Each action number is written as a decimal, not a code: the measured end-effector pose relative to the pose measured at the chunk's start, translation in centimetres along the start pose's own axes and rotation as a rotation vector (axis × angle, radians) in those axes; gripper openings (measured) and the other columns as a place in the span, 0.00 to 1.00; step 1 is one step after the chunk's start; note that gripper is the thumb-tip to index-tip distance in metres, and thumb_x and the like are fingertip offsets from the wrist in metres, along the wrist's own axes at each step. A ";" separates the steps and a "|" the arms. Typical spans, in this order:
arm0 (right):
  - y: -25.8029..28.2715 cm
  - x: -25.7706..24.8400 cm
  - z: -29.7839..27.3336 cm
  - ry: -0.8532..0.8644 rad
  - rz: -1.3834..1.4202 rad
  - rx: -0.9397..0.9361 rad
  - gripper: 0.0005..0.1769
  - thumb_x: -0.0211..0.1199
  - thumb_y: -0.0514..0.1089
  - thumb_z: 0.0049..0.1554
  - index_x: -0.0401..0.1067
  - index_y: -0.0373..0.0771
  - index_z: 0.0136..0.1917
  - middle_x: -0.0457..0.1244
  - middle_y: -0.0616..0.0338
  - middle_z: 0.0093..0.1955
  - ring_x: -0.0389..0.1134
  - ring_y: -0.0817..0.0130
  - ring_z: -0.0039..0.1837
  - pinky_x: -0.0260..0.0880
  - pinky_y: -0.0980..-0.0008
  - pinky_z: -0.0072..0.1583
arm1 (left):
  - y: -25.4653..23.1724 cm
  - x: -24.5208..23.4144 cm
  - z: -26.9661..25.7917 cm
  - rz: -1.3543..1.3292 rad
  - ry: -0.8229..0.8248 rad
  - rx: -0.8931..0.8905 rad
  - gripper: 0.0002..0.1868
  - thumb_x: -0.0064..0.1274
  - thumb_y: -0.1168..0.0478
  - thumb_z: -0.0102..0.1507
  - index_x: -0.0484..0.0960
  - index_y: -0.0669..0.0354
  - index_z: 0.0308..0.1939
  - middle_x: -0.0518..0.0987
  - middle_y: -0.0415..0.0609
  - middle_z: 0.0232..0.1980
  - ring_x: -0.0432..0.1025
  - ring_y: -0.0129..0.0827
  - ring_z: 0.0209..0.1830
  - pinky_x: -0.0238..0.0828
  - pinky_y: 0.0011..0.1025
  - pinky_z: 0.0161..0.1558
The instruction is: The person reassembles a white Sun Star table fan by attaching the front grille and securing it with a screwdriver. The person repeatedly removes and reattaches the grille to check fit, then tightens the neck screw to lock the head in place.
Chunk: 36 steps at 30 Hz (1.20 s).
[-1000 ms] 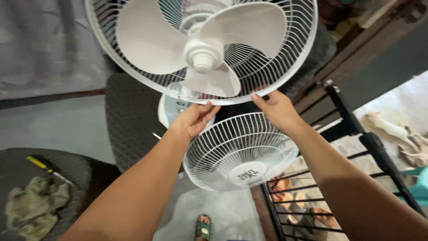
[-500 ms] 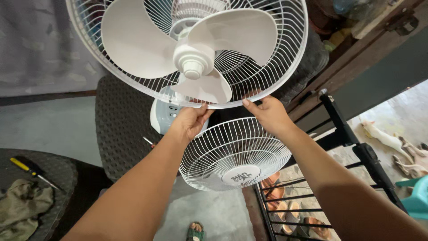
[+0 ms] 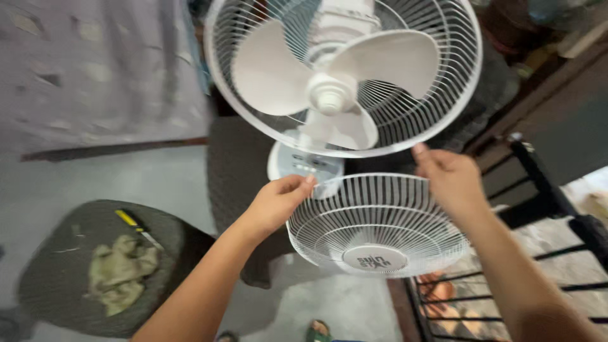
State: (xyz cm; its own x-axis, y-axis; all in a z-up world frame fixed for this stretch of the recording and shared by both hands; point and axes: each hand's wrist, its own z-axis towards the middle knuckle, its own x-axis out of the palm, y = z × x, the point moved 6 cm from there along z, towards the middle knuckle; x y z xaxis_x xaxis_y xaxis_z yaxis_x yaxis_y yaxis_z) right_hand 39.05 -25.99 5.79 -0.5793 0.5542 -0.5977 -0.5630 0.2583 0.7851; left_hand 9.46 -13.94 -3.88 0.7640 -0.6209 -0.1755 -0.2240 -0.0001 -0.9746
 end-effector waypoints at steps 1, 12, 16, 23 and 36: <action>0.7 0.0 -0.3 0.011 0.108 0.046 0.29 0.60 0.61 0.65 0.74 0.35 0.35 0.60 0.66 0.27 0.58 0.75 0.30 0.58 0.71 0.35 | -0.5 -1.3 -1.1 -0.044 -0.018 -0.008 0.30 0.49 0.39 0.66 0.84 0.64 0.52 0.84 0.49 0.50 0.74 0.29 0.50 0.72 0.32 0.51; 10.2 -0.6 -3.9 -0.116 0.779 0.147 0.23 0.57 0.57 0.67 0.74 0.37 0.40 0.67 0.61 0.33 0.64 0.76 0.33 0.66 0.72 0.36 | -6.4 -13.6 -6.8 -0.352 -0.431 0.392 0.22 0.50 0.45 0.71 0.74 0.58 0.32 0.64 0.34 0.31 0.56 0.20 0.31 0.52 0.23 0.32; 10.7 -2.0 -5.3 -0.276 0.624 -0.126 0.32 0.48 0.63 0.75 0.72 0.32 0.48 0.62 0.59 0.39 0.59 0.70 0.39 0.60 0.68 0.43 | -11.5 -15.8 -5.8 -0.426 -0.648 0.430 0.28 0.60 0.46 0.66 0.65 0.54 0.19 0.59 0.33 0.23 0.49 0.21 0.23 0.41 0.28 0.27; 10.2 0.2 -8.1 -0.175 0.554 -0.430 0.48 0.50 0.69 0.65 0.40 0.36 0.83 0.49 0.51 0.77 0.53 0.60 0.77 0.58 0.61 0.70 | -17.0 -17.5 -3.8 -0.563 -0.639 0.387 0.22 0.60 0.51 0.61 0.76 0.57 0.15 0.72 0.35 0.19 0.59 0.22 0.19 0.57 0.28 0.26; 9.7 -1.2 -6.0 -0.315 0.293 -0.251 0.49 0.53 0.72 0.62 0.46 0.35 0.79 0.54 0.45 0.77 0.55 0.57 0.78 0.54 0.60 0.75 | -20.5 -13.8 -5.2 0.013 -0.657 0.893 0.21 0.55 0.47 0.69 0.81 0.65 0.50 0.73 0.48 0.47 0.70 0.34 0.47 0.69 0.31 0.53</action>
State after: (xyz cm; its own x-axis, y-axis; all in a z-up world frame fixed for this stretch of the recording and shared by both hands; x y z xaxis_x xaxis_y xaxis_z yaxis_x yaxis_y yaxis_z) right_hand 30.77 -28.87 13.16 -0.5496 0.7974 -0.2491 -0.5499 -0.1208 0.8264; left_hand 0.33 -9.47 19.22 0.9963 -0.0803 0.0318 0.0806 0.7330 -0.6754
